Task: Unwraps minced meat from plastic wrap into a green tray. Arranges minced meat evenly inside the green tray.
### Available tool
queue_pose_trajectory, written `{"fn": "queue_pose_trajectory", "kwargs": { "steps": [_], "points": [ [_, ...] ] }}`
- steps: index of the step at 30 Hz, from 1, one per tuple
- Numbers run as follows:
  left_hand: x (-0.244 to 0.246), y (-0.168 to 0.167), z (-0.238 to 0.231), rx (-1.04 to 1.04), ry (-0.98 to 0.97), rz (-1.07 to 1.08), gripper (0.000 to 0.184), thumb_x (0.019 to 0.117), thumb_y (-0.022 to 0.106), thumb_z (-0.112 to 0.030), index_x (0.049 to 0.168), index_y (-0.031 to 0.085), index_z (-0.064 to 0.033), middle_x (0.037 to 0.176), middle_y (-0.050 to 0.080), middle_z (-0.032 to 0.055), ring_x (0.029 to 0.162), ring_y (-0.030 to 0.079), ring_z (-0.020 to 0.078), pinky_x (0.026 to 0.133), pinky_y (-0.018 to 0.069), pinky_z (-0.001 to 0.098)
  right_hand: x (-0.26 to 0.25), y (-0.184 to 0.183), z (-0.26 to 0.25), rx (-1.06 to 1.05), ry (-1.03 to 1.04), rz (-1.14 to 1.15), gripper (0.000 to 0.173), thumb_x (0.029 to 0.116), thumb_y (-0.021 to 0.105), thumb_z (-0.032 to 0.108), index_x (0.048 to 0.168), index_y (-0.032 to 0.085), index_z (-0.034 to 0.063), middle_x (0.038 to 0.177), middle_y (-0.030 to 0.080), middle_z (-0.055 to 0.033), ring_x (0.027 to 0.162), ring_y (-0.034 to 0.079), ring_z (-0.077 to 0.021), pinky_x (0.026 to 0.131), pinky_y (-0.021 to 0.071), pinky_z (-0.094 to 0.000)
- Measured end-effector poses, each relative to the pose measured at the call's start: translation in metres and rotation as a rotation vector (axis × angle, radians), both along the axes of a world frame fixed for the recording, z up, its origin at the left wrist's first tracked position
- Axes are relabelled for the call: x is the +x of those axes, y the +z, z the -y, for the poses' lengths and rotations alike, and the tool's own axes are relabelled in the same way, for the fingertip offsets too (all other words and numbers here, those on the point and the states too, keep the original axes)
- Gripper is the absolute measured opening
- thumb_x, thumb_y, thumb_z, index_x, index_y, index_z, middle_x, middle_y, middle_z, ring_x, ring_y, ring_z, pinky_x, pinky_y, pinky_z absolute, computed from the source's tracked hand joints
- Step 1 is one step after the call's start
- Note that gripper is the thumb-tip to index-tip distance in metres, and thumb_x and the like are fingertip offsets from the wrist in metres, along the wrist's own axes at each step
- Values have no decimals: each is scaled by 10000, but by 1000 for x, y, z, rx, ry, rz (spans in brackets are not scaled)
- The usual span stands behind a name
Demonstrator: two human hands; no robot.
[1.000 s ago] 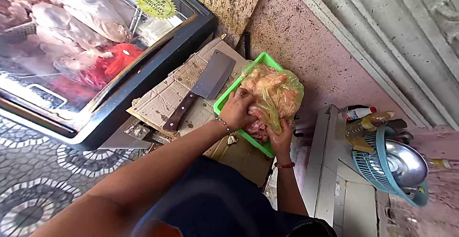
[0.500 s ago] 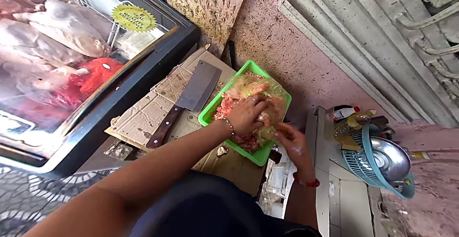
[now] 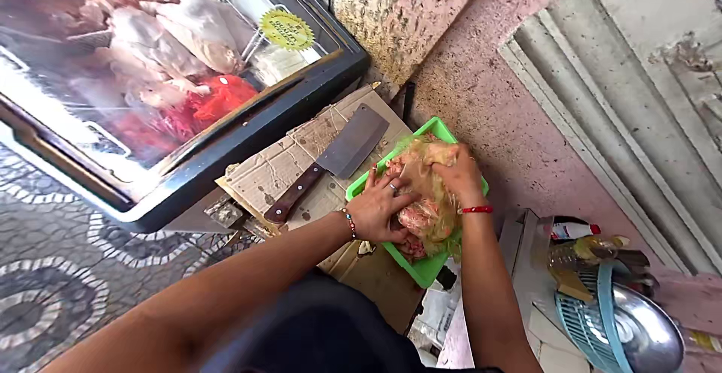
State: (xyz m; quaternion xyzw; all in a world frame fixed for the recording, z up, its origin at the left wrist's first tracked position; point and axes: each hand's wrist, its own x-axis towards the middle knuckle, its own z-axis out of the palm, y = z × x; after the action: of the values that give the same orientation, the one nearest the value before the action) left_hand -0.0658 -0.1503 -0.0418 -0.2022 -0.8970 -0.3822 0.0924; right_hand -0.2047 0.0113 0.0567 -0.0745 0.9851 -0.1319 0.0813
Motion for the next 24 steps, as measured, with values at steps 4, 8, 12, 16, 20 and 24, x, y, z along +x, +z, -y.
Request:
{"fn": "queue_pose_trajectory", "kwargs": {
  "steps": [4,8,12,16,20,24],
  "points": [
    [-2,5,1,13,-36,100,833,800,784,-516,1515,507,-193,1600,392,199,1513,288,440,1127,61,813,-49,0,-5,-84,-168,146,666,879,805,340,1416,537,53,1229,643,-283,1070,645,-444,905,507,-654],
    [-1,2,3,91,-65,86,780,834,705,-576,1485,546,-176,1593,402,209,1522,263,449,1121,27,820,-41,-5,-3,-91,-199,67,816,851,840,389,1466,457,14,1291,607,-313,1151,613,-478,952,489,-661],
    [-6,10,6,297,104,43,636,992,546,-490,1466,543,-65,1522,490,213,1464,398,395,1154,226,722,-30,5,-23,-298,-171,124,705,994,667,418,1494,413,-9,1375,564,-287,1250,583,-382,1052,471,-555],
    [-44,41,12,286,254,220,744,1050,502,-459,1579,289,19,1494,499,262,1378,498,419,1157,340,607,-5,22,-37,-588,-230,-12,336,1050,594,232,1310,606,20,1158,677,-162,1031,667,-207,918,551,-414],
    [-83,41,1,127,64,387,972,1010,504,-605,1612,125,56,1639,278,276,1549,242,387,1264,90,585,10,44,-46,-887,-188,-131,202,971,633,6,1169,593,13,1021,658,-70,891,668,-112,798,591,-311],
    [-116,39,-7,-13,-98,424,1034,987,456,-690,1616,105,52,1688,122,263,1584,106,369,1275,51,537,13,24,-42,-898,-183,-128,228,1041,538,94,1250,572,8,1114,643,-76,967,647,-116,857,569,-333]
  ]
}}
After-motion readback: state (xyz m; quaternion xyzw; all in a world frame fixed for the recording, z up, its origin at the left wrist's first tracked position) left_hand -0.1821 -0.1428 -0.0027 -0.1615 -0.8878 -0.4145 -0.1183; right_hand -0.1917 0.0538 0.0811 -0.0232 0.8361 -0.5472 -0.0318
